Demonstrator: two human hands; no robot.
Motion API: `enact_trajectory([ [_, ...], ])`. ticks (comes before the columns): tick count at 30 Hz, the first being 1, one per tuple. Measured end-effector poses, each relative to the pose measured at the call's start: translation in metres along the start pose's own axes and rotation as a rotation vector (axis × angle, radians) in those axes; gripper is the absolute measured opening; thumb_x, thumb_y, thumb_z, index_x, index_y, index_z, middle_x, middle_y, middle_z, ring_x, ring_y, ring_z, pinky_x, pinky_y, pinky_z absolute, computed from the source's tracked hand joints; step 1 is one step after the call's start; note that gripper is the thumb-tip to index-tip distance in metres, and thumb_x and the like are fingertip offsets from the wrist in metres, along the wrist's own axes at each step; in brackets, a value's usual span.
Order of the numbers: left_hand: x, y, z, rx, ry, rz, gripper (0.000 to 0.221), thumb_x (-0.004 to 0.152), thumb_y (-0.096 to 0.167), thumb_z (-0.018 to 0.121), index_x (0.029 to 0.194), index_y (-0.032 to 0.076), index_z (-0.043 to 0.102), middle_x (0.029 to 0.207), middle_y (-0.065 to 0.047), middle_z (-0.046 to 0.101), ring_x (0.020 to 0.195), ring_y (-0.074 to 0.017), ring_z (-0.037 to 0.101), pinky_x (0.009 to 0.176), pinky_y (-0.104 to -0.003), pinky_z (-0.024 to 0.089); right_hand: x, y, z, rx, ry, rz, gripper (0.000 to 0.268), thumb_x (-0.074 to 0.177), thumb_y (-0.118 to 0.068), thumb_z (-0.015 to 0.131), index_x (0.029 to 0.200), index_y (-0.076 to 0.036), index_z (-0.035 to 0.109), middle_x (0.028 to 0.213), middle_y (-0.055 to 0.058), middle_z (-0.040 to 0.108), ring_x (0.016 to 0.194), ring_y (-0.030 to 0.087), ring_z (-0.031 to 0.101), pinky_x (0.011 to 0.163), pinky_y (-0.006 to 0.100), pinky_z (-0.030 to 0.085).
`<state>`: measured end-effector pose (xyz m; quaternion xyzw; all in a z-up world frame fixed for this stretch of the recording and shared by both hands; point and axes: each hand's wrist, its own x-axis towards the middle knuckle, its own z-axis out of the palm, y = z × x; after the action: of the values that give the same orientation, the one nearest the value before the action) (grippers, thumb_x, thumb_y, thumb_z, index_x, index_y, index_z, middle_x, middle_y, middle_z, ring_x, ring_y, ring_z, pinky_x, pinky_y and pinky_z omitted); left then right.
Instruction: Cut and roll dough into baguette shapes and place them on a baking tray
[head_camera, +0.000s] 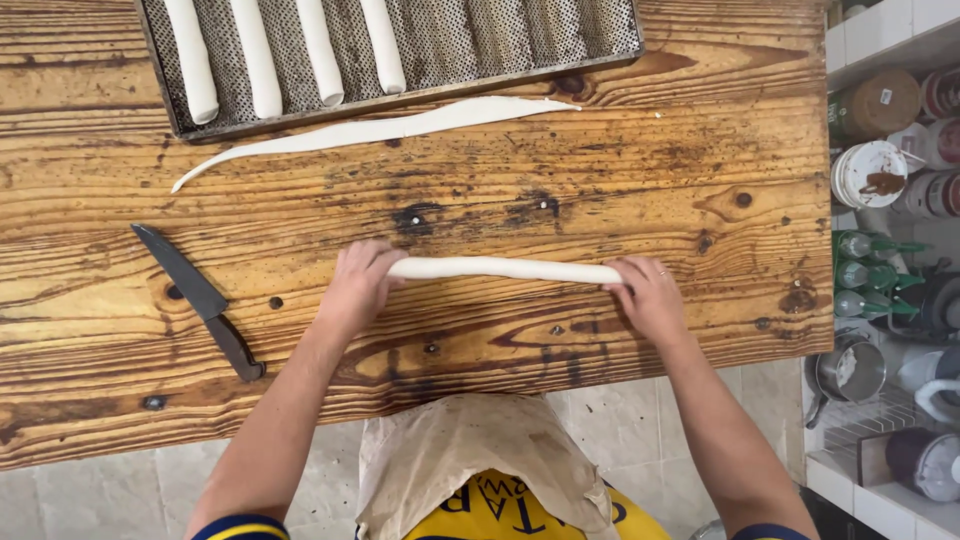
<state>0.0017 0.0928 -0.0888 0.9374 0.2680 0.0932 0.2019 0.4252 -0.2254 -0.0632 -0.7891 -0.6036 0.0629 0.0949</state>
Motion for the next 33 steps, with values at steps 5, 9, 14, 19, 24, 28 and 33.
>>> enact_trajectory([
  [5,0.030,-0.020,-0.011,0.038,0.125,0.035,0.029,0.093,0.039,0.068,0.120,0.027,0.070,0.120,0.003,0.061,0.122,-0.0229,0.056,0.094,-0.039,0.048,0.020,-0.001,-0.028,0.018,0.071,0.044,0.041,0.096,-0.033,0.070,0.136,-0.027,0.066,0.123,-0.001,0.067,0.119,0.024,0.065,0.105,0.043,0.050],
  [9,0.031,-0.003,-0.001,0.157,0.204,0.104,0.045,0.098,0.048,0.058,0.136,0.024,0.061,0.133,-0.003,0.060,0.131,-0.0242,0.055,0.112,-0.044,0.041,0.029,-0.046,-0.030,0.010,0.142,0.022,0.041,0.098,-0.012,0.066,0.139,-0.009,0.062,0.131,0.014,0.066,0.125,0.035,0.061,0.110,0.048,0.046],
  [14,0.019,0.052,-0.020,0.375,0.073,-0.119,0.069,0.100,0.061,0.045,0.163,0.035,0.034,0.163,-0.016,0.039,0.147,-0.0416,0.039,0.122,-0.063,0.018,0.033,-0.062,-0.022,-0.094,-0.023,0.156,0.065,0.107,-0.043,0.042,0.166,-0.019,0.028,0.168,0.019,0.029,0.154,0.042,0.025,0.123,0.064,0.014],
  [19,0.086,0.061,-0.039,0.164,-0.014,-0.326,0.079,0.103,0.067,0.025,0.168,0.023,0.019,0.170,-0.025,0.017,0.156,-0.0463,0.009,0.124,-0.062,0.001,0.088,-0.057,-0.036,-0.088,-0.065,0.260,0.062,0.109,-0.046,0.032,0.167,-0.024,0.026,0.170,0.021,0.023,0.157,0.044,0.014,0.123,0.066,0.006],
  [24,0.059,0.073,-0.050,0.139,-0.173,-0.293,0.087,0.098,0.075,0.017,0.167,0.023,0.021,0.172,-0.017,0.016,0.159,-0.0375,0.003,0.125,-0.058,-0.006,0.068,-0.054,-0.015,-0.116,-0.098,0.241,0.065,0.106,-0.046,0.031,0.167,-0.029,0.019,0.173,0.007,0.021,0.159,0.029,0.016,0.125,0.064,0.002],
  [28,0.009,0.101,-0.047,0.317,-0.229,-0.134,0.091,0.094,0.078,0.036,0.163,0.020,0.028,0.164,-0.018,0.031,0.154,-0.0410,0.023,0.125,-0.062,0.008,0.029,-0.088,-0.021,-0.151,-0.161,0.221,0.063,0.107,-0.048,0.027,0.165,-0.024,0.025,0.172,0.007,0.021,0.157,0.032,0.020,0.124,0.066,0.007],
  [33,0.019,0.132,-0.004,0.287,-0.060,0.021,0.084,0.090,0.076,0.038,0.162,0.036,0.026,0.170,-0.011,0.017,0.155,-0.0498,0.007,0.115,-0.079,0.004,0.034,-0.138,-0.012,-0.208,-0.334,0.092,0.060,0.105,-0.050,0.028,0.162,-0.032,0.033,0.168,0.007,0.030,0.156,0.034,0.021,0.121,0.069,0.008],
])
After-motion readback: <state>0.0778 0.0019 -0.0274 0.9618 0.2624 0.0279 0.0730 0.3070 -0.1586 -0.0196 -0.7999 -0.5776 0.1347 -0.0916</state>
